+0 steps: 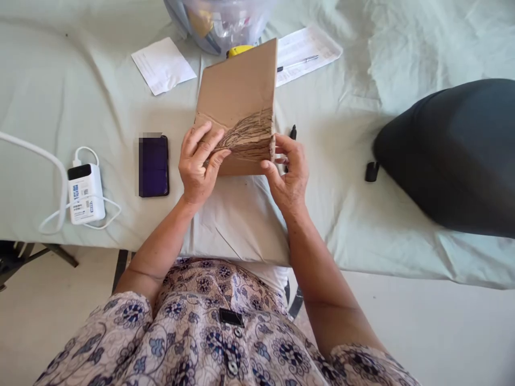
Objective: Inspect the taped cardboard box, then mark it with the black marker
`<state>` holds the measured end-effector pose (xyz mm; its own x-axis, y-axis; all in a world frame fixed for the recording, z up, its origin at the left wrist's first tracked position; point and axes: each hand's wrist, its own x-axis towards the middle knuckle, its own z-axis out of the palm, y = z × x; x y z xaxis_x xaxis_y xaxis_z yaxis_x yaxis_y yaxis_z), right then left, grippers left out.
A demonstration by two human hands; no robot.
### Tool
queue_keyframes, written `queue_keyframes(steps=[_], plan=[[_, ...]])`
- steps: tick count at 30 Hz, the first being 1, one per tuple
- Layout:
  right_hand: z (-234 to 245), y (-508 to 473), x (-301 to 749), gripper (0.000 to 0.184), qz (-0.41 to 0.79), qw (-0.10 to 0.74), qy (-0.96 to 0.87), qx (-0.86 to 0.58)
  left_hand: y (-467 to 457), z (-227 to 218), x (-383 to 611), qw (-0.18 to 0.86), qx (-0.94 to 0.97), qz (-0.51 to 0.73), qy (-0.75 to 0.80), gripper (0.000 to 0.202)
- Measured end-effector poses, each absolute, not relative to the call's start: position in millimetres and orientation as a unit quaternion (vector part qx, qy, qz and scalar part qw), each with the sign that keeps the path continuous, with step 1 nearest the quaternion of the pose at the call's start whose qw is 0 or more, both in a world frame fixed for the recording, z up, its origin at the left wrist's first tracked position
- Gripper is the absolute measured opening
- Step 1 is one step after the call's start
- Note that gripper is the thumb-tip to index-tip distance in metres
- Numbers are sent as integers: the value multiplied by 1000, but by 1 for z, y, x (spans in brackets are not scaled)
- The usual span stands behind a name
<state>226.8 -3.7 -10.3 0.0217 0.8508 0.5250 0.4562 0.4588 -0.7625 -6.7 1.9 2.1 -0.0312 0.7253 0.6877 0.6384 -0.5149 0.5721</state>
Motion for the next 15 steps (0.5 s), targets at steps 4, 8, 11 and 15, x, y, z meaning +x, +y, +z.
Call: queue_keyframes(steps=[4, 8, 11, 15], plan=[[-8, -4, 227, 60, 183, 519, -672, -496, 4, 4, -12, 84, 648, 570, 498, 47], [-4, -7, 225, 67, 216, 511, -666, -499, 5, 4, -9, 127, 612, 597, 503, 51], [-4, -8, 221, 84, 225, 509, -665, -497, 3, 5, -1, 156, 592, 612, 501, 57], [-9, -9, 212, 110, 223, 511, -662, -501, 3, 2, 10, 195, 553, 634, 504, 61]])
